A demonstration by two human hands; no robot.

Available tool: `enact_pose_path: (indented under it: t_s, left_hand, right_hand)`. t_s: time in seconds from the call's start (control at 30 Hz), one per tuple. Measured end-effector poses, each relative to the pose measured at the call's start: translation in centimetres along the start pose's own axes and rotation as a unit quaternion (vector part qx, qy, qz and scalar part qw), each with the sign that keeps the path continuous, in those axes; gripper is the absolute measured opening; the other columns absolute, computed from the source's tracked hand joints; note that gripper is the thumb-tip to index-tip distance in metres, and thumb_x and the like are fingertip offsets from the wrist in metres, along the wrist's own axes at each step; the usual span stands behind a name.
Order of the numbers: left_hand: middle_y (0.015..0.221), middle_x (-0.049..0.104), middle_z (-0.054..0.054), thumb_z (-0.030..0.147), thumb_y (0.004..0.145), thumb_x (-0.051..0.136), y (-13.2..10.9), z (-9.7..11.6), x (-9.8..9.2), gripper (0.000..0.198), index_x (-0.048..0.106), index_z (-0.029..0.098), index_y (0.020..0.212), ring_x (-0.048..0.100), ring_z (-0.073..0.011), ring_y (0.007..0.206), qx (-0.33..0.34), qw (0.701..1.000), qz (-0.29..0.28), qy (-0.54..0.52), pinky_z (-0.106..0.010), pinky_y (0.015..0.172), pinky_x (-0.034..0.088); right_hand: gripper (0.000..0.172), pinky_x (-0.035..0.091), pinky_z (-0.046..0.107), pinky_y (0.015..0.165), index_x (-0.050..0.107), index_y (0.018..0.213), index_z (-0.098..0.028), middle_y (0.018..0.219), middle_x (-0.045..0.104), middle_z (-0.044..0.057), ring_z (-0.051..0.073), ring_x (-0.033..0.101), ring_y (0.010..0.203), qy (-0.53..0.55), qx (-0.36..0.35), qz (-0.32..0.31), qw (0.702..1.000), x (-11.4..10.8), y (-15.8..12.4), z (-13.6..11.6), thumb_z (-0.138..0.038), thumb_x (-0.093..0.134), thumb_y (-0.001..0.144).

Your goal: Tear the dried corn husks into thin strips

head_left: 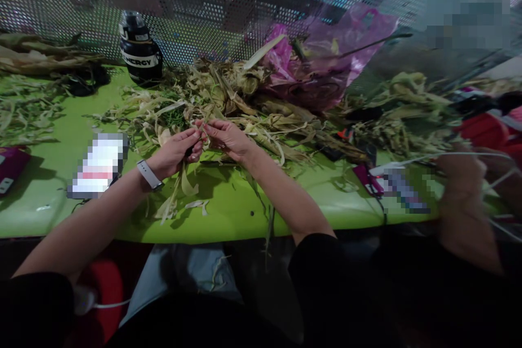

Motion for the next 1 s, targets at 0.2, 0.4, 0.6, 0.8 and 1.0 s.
enact_pose_path:
  t_s: [0.2,0.4,0.6,0.8,1.0]
  left_hand:
    - [0.061,0.048,0.002,0.03,0.082,0.069,-0.1,-0.2,0.1,0.021,0.056,0.013,0.078,0.042,-0.0048,0.049,-0.013,1.0,-0.011,0.02,-0.013,0.042,0.033]
    - [0.063,0.051,0.0,0.031,0.083,0.068,-0.3,-0.2,-0.1,0.024,0.055,0.013,0.074,0.046,-0.0054,0.05,-0.04,0.998,-0.01,0.046,-0.015,0.045,0.037]
    - [0.064,0.053,-0.001,0.028,0.083,0.068,-0.5,0.1,0.2,0.02,0.059,0.011,0.076,0.049,-0.0065,0.051,-0.044,0.997,-0.014,0.057,-0.016,0.047,0.039]
    - [0.06,0.046,0.001,0.023,0.085,0.064,-0.3,0.1,-0.1,0.015,0.063,0.009,0.081,0.039,-0.0044,0.048,-0.041,0.997,-0.013,0.062,-0.014,0.043,0.033]
    - [0.061,0.044,0.001,0.016,0.088,0.057,-0.1,0.4,-0.9,0.014,0.062,0.008,0.077,0.037,-0.0032,0.046,-0.042,0.997,0.036,0.061,-0.013,0.041,0.03]
  right_hand:
    - [0.036,0.036,0.016,0.044,0.071,0.079,-0.016,0.067,0.064,-0.003,0.003,0.046,0.05,0.027,-0.021,0.046,0.998,-0.1,0.2,0.2,-0.041,0.085,0.056]
    - [0.035,0.046,0.018,0.054,0.069,0.079,-0.016,0.072,0.066,-0.002,0.003,0.049,0.052,0.023,-0.024,0.083,0.996,-0.5,-0.2,-0.6,-0.041,0.084,0.059]
    - [0.038,0.048,0.023,0.054,0.067,0.082,-0.017,0.055,0.052,-0.007,0.004,0.041,0.045,-0.012,-0.042,0.073,0.996,-0.8,-0.2,-0.8,-0.048,0.08,0.064]
    - [0.048,0.027,0.022,0.042,0.068,0.083,-0.016,0.058,0.051,-0.007,0.002,0.027,0.043,-0.068,-0.062,0.076,0.993,-1.2,-0.1,-1.2,-0.056,0.079,0.06]
    - [0.049,0.02,0.021,0.042,0.067,0.074,-0.014,0.049,0.039,-0.008,0.003,0.028,0.045,-0.225,-0.056,0.023,0.973,-1.8,-0.6,-2.3,-0.061,0.076,0.061]
Point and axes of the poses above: each hand's wrist, its own y-axis towards the middle knuckle, its own x-axis out of the palm, z = x × y, the point moved 5 cm from there along y, towards the middle knuckle
